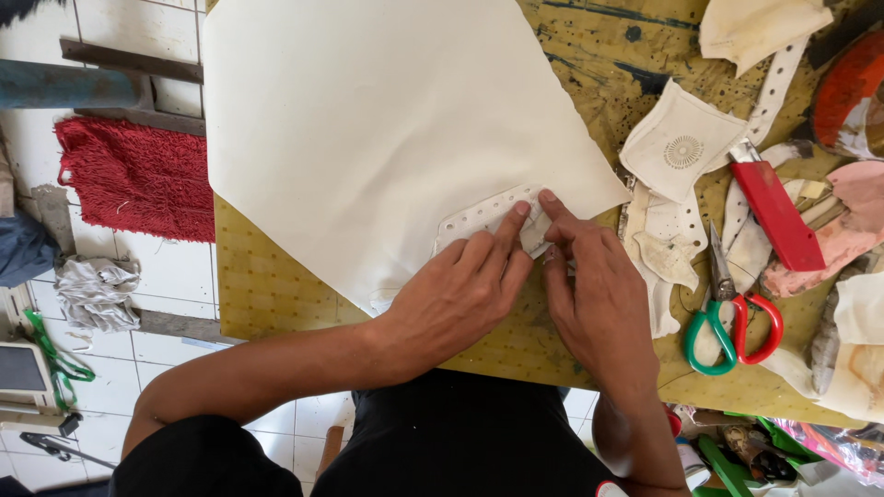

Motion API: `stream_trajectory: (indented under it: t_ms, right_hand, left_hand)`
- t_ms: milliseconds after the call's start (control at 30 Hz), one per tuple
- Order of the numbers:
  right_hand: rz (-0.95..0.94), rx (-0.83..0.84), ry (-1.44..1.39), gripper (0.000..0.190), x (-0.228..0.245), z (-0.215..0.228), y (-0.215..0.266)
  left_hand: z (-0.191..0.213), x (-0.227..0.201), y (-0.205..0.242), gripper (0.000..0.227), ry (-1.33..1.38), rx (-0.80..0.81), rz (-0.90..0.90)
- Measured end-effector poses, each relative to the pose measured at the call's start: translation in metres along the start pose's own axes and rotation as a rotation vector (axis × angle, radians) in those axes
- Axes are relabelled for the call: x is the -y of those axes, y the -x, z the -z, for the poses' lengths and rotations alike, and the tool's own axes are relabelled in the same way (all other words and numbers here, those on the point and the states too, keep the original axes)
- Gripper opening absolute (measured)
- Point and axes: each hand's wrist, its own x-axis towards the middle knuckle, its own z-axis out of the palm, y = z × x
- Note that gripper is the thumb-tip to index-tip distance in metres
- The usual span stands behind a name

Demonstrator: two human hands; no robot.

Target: The person places a shoe-shaped pattern onto a large sheet of white fabric and uses a pencil to trace the outline. They then use scissors to trim a small piece of the pattern and continue tracing additional sections of the pattern onto the fabric.

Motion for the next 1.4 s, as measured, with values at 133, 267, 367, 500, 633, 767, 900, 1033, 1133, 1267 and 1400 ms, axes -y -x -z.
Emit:
stream_trajectory:
  t_ms: [133, 267, 367, 500, 633, 767, 900, 1033, 1133, 1267, 1400]
  right_hand:
    - [0.003, 0.009, 0.012, 0.011, 0.0, 0.002, -0.002]
    - [-0.005, 0.031, 0.008, 0.011, -0.002, 0.002, -0.002]
    - [-0.009, 0.038, -0.016, 0.011, -0.004, 0.001, -0.001]
    - [-0.051, 0.081, -0.164, 0.007, 0.001, 0.012, -0.007]
    - [-0.123, 0.06, -0.248, 0.01, 0.003, 0.023, -0.003]
    - [-0.138, -0.16, -0.4, 0.013, 0.008, 0.033, 0.002]
    - [0.03, -0.449, -0.385, 0.048, -0.003, 0.035, 0.004]
    - [0.063, -0.452, -0.458, 0.05, -0.011, 0.029, -0.005]
    - [0.084, -0.388, -0.297, 0.037, -0.004, 0.026, -0.017]
    - [0.088, -0.31, -0.249, 0.032, -0.007, 0.018, -0.025]
    - [0.172, -0.248, -0.165, 0.028, -0.006, 0.018, -0.027]
  left_hand:
    - [0.004, 0.003, -0.005, 0.018, 0.003, -0.029, -0.01]
    - [0.006, 0.002, -0.007, 0.019, -0.002, -0.015, 0.002]
    - [0.005, 0.003, -0.007, 0.019, -0.003, -0.006, -0.001]
    - [0.007, 0.003, -0.007, 0.017, 0.017, -0.009, 0.012]
    - [0.005, 0.001, -0.005, 0.016, -0.007, -0.007, 0.019]
    - [0.002, 0.001, -0.002, 0.013, -0.088, -0.007, 0.011]
    - [0.0, 0.001, -0.001, 0.011, -0.161, -0.003, -0.004]
    - [-0.003, -0.001, 0.0, 0.008, -0.152, 0.0, 0.012]
    - [-0.003, -0.002, 0.0, 0.006, -0.188, 0.004, 0.005]
    - [-0.005, -0.001, -0.001, 0.005, -0.207, 0.017, 0.008]
    - [-0.008, -0.002, -0.002, 0.005, -0.157, 0.008, 0.024]
